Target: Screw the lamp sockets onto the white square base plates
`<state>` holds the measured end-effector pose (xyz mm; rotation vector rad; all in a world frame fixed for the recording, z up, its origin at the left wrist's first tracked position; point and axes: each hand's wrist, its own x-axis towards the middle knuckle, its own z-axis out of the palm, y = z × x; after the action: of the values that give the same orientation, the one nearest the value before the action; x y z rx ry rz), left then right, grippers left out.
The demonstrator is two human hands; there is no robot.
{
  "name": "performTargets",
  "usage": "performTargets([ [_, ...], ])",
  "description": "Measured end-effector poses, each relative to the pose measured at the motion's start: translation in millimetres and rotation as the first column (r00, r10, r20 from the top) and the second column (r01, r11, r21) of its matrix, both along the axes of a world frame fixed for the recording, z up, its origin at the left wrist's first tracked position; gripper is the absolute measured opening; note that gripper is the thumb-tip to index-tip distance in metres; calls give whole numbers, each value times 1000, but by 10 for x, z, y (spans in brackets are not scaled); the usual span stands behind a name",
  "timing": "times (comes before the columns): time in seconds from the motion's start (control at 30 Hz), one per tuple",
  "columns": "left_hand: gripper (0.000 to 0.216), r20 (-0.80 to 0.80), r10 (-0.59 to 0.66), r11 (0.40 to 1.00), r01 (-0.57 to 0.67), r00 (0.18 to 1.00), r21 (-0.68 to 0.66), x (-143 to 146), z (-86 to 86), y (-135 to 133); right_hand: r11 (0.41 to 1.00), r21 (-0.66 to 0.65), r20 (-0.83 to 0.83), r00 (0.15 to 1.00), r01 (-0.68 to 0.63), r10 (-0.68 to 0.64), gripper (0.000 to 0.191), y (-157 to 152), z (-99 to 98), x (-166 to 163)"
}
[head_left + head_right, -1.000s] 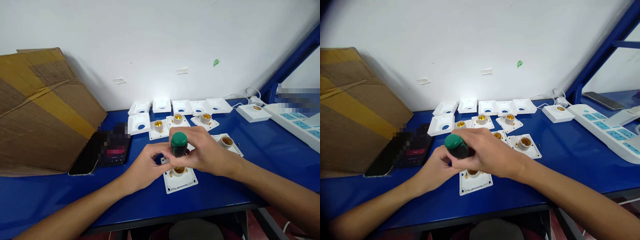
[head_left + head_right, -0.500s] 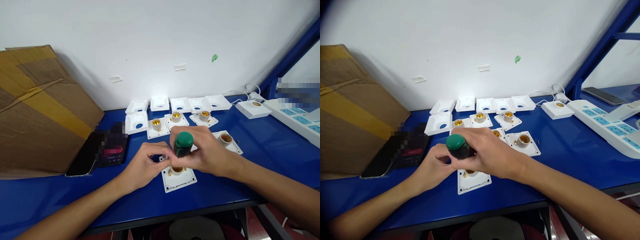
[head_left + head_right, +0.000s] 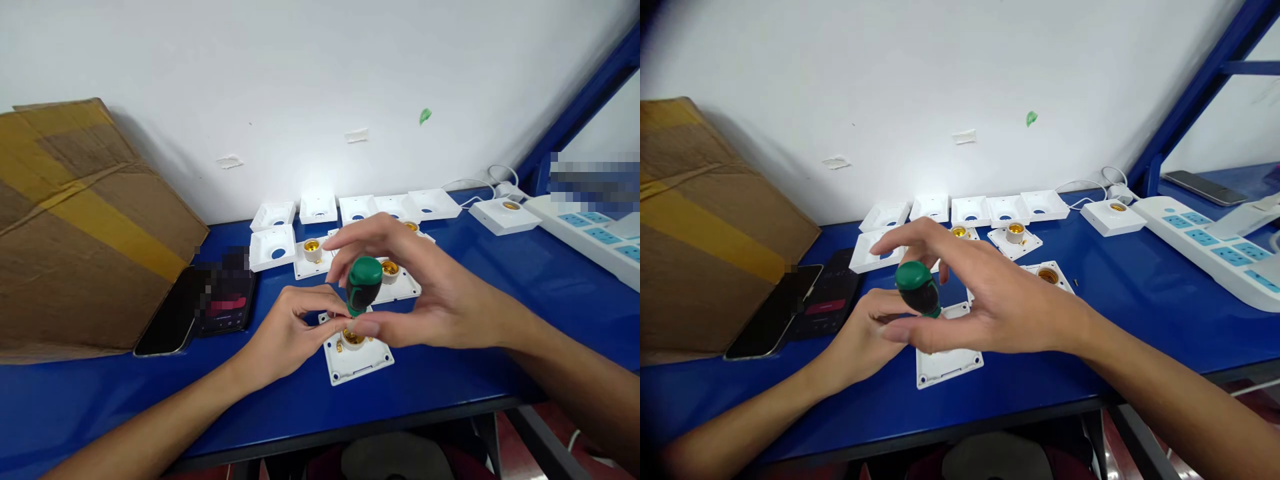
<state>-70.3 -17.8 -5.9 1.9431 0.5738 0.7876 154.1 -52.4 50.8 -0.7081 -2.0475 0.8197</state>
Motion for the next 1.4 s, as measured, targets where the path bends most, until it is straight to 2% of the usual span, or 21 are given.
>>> performTargets([
  [0.13, 10, -25, 20, 1000, -20, 999, 19, 8, -16, 2, 995, 45, 15, 996, -87, 86, 29, -15, 83, 107],
  [0.23, 5, -42, 27, 999, -26, 999, 36, 9, -36, 4, 989, 95, -12, 994, -111, 113, 28, 3, 66, 99],
  [0.33, 9, -40, 36, 998, -33, 999, 61, 8, -51, 1, 980, 194, -69, 997, 31, -18, 17, 13, 2, 34],
  [0.43, 14, -32, 34, 997, -31, 999, 73, 12, -47, -1, 948, 273, -84, 986, 164, -146, 18, 8, -35, -2],
  [0.5, 15, -31, 31, 997, -28, 999, 75, 17, -34, -1, 957, 262, -67, 992, 123, -109, 17, 4, -22, 17],
  [0.6, 12, -23, 32, 997, -30, 999, 66, 22, -15, -4, 981, 195, -40, 999, -11, 19, 27, 5, 30, 75],
  [0.7, 9, -15, 14, 999, -13, 1000, 52, 25, -16, -10, 981, 171, -12, 996, -90, 93, 28, 11, 51, 90],
  [0.77, 10, -18, 3, 999, -2, 1000, 46, 28, -23, -11, 977, 213, -25, 999, -27, 33, 23, 14, 28, 61],
  [0.83, 12, -20, -2, 999, 3, 1000, 46, 32, -26, -11, 953, 286, -61, 995, 99, -85, 19, 15, -6, 23],
  [0.9, 13, -28, 10, 999, -8, 1000, 51, 36, -20, -9, 929, 335, -75, 987, 158, -141, 24, 13, -25, 6],
  [1.07, 12, -69, 22, 999, -20, 997, 28, 27, -12, -3, 976, 218, 32, 999, 17, -25, 35, 10, 32, 94],
  [1.17, 11, -79, -35, 999, 32, 996, -43, 9, -41, 13, 977, 212, 41, 999, 8, -17, 36, 17, 40, 133],
  [1.3, 11, -49, -31, 999, 30, 998, -28, 2, -47, 47, 953, 290, 10, 996, 83, -90, 29, 29, -25, 85],
  [1.4, 9, -78, -32, 999, 34, 996, 24, 18, -4, 63, 893, 406, -24, 979, 195, -202, 25, 39, -66, 39],
])
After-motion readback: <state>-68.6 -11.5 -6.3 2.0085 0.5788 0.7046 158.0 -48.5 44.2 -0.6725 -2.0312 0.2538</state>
